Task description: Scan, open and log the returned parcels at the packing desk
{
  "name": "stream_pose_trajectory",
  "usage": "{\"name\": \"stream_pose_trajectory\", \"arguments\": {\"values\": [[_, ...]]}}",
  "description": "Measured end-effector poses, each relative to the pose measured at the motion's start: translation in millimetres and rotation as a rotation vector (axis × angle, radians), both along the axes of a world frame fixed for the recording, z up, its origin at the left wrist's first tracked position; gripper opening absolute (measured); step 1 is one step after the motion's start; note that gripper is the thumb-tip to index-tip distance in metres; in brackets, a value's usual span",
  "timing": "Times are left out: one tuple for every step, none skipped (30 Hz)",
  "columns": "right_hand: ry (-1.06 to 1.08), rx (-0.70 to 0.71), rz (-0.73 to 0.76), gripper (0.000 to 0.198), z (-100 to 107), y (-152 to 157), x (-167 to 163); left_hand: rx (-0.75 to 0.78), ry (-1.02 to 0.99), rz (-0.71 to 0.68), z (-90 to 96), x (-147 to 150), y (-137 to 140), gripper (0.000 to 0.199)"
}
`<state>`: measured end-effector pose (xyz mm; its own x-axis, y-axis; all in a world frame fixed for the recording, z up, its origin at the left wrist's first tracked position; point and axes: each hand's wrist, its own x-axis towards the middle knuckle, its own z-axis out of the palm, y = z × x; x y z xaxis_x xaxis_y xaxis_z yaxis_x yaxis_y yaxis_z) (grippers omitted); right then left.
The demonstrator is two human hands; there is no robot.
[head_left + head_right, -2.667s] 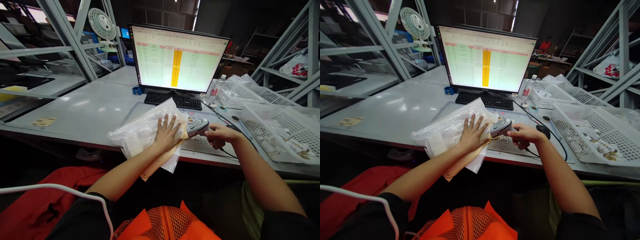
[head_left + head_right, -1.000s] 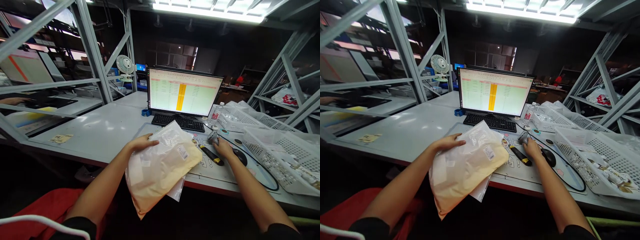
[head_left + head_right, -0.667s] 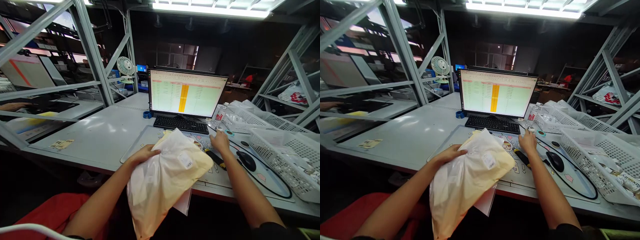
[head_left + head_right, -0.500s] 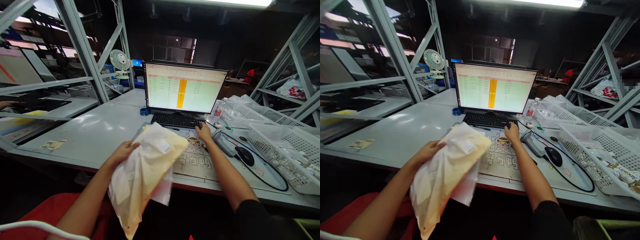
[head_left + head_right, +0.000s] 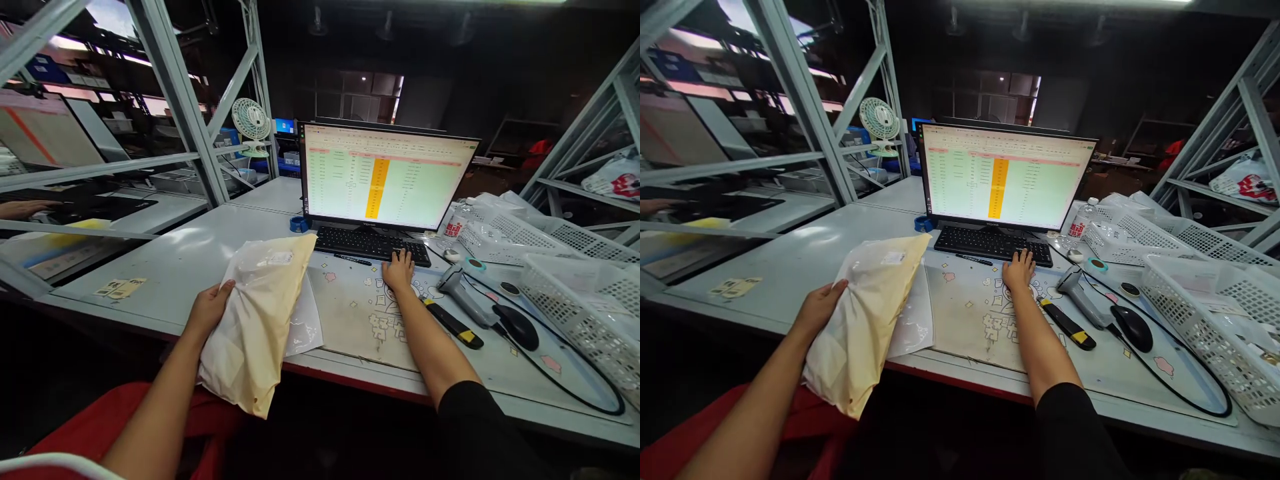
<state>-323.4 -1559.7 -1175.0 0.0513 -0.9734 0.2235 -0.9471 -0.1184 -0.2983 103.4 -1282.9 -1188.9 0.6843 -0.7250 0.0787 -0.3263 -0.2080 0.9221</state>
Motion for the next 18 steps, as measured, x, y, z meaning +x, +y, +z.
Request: {"name": "stream_pose_trajectory", "arguments": {"values": [[0.0,0.006,-0.005,0.067,-0.7,-1.7,-0.1,-0.011,0.004,0.003,0.2,-0.3,0.0,0.073],[-0.003,0.011,-0.011,0.068,-1.3,-3.0,-0.1,-0.018,0.008,0.002,0.9,-0.9,0.2,0.075],[-0.008,0.013,-0.015,0.07,-1.7,-3.7,0.1,-0.023,0.009,0.0,1.9,-1.8,0.7,0.076],[-0.015,0.012,-0.017,0.071,-2.1,-3.9,0.3,-0.023,0.005,-0.003,3.1,-2.8,1.3,0.077],[-0.023,0.007,-0.017,0.072,-2.3,-3.6,0.4,-0.021,-0.001,-0.008,4.4,-3.9,1.8,0.077],[-0.033,0.0,-0.014,0.074,-2.4,-2.8,0.5,-0.019,-0.012,-0.012,5.7,-4.9,2.3,0.078],[-0.046,-0.006,-0.01,0.075,-2.5,-1.8,0.4,-0.017,-0.026,-0.016,6.8,-5.6,2.5,0.078],[-0.062,-0.013,-0.004,0.075,-2.4,-0.4,0.2,-0.015,-0.034,-0.022,7.5,-5.7,2.4,0.078],[-0.08,-0.018,0.004,0.075,-2.1,1.0,-0.1,-0.012,-0.037,-0.032,7.9,-5.5,1.8,0.078],[-0.101,-0.024,0.012,0.075,-1.5,2.7,-0.5,-0.008,-0.035,-0.046,8.0,-4.8,0.8,0.078],[-0.126,-0.031,0.021,0.075,-0.4,4.4,-1.0,-0.001,-0.033,-0.056,7.9,-3.9,-0.7,0.079],[-0.154,-0.04,0.031,0.075,1.4,6.3,-1.5,0.015,-0.035,-0.062,7.8,-3.0,-2.4,0.079],[-0.184,-0.05,0.04,0.075,4.0,8.3,-1.8,0.045,-0.038,-0.063,7.7,-2.4,-4.2,0.079],[-0.217,-0.064,0.051,0.074,7.8,10.7,-1.5,0.08,-0.037,-0.064,7.9,-2.1,-6.0,0.078],[-0.253,-0.082,0.064,0.073,12.7,13.5,-0.4,0.108,-0.017,-0.068,8.2,-2.3,-7.6,0.076],[-0.291,-0.102,0.083,0.072,18.5,17.0,2.1,0.124,0.026,-0.079,8.7,-2.9,-8.6,0.074],[-0.33,-0.117,0.113,0.069,25.2,21.7,6.4,0.125,0.083,-0.099,9.4,-3.8,-9.0,0.072],[-0.369,-0.125,0.155,0.066,32.1,28.1,12.9,0.109,0.145,-0.12,10.2,-5.0,-8.6,0.071]]}}
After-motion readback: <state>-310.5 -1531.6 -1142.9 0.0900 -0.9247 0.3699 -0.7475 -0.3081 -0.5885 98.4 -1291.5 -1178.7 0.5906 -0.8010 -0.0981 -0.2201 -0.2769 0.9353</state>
